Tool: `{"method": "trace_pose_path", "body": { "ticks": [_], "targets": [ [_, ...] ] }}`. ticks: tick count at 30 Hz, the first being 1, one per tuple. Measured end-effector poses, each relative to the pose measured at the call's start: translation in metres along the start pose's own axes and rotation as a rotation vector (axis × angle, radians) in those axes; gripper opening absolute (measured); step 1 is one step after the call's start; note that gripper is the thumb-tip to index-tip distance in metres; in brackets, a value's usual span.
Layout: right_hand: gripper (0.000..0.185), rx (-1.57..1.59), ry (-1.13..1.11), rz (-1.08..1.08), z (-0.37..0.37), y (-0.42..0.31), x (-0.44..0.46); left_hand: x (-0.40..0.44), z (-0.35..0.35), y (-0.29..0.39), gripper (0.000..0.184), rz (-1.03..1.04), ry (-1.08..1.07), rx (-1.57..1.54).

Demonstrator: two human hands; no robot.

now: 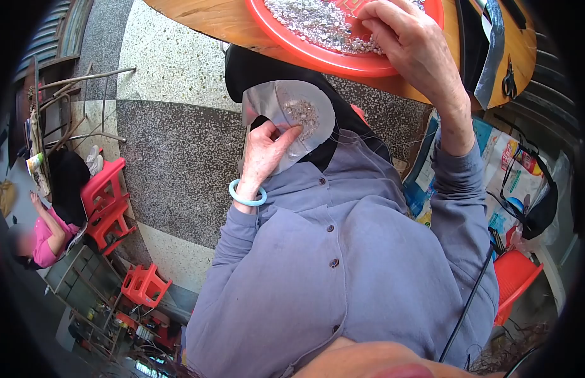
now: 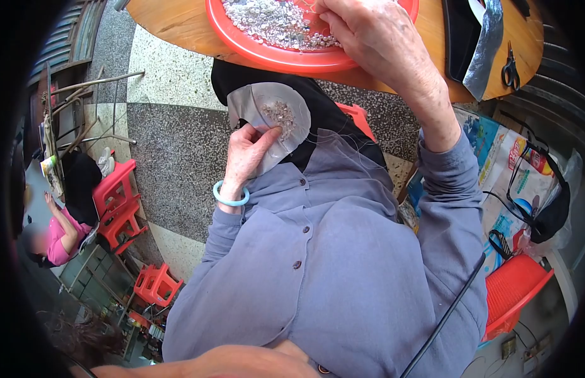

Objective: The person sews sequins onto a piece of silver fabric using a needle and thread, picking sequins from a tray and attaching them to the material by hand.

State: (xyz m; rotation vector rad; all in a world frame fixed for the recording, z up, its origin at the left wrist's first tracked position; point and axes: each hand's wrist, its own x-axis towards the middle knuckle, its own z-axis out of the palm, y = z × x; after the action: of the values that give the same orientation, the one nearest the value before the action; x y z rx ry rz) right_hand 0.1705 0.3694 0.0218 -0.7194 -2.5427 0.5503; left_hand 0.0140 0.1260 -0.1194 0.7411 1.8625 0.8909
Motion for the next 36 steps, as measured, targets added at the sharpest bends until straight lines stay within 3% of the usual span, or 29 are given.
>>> {"method": "trace_pose_path", "body": {
  "ticks": [5,9,12,13,18,25,26,30,32,36],
  "targets": [
    [0.003,0.126,0.056,-0.021,0.002,0.001,0.003,-0.005,0.0,0.006,0.036,-0.017,0.013,-0.029],
    [0.006,0.415,0.06,0.127,-0.014,-0.02,-0.007,-0.01,0.0,-0.01,0.03,0.03,0.036,-0.033],
    [0.011,0.654,0.161,0.169,-0.014,-0.027,-0.028,-0.022,-0.001,0.01,0.026,0.09,0.142,-0.149],
    [0.012,0.7,0.188,0.158,-0.018,-0.033,-0.036,-0.025,-0.005,0.014,0.022,0.111,0.228,-0.012],
    [0.013,1.042,0.2,0.054,-0.016,-0.045,-0.079,-0.033,-0.022,0.026,0.016,0.265,0.416,-0.055],
    [0.013,1.152,0.119,0.477,-0.01,-0.086,-0.108,-0.055,-0.021,0.096,0.013,0.589,0.324,-0.36],
    [0.014,1.177,0.097,0.484,-0.008,-0.086,-0.109,-0.059,-0.018,0.108,0.028,0.588,0.31,-0.376],
    [0.012,1.108,0.117,0.416,-0.011,-0.102,-0.107,-0.079,-0.009,0.135,0.012,0.617,0.166,-0.322],
    [0.012,1.086,0.147,0.275,-0.007,-0.098,-0.105,-0.075,0.0,0.135,0.014,0.746,0.07,-0.436],
    [0.014,0.938,0.328,-0.013,0.012,-0.094,-0.101,-0.076,-0.003,0.137,0.016,0.88,-0.003,-0.335]
  ]
}}
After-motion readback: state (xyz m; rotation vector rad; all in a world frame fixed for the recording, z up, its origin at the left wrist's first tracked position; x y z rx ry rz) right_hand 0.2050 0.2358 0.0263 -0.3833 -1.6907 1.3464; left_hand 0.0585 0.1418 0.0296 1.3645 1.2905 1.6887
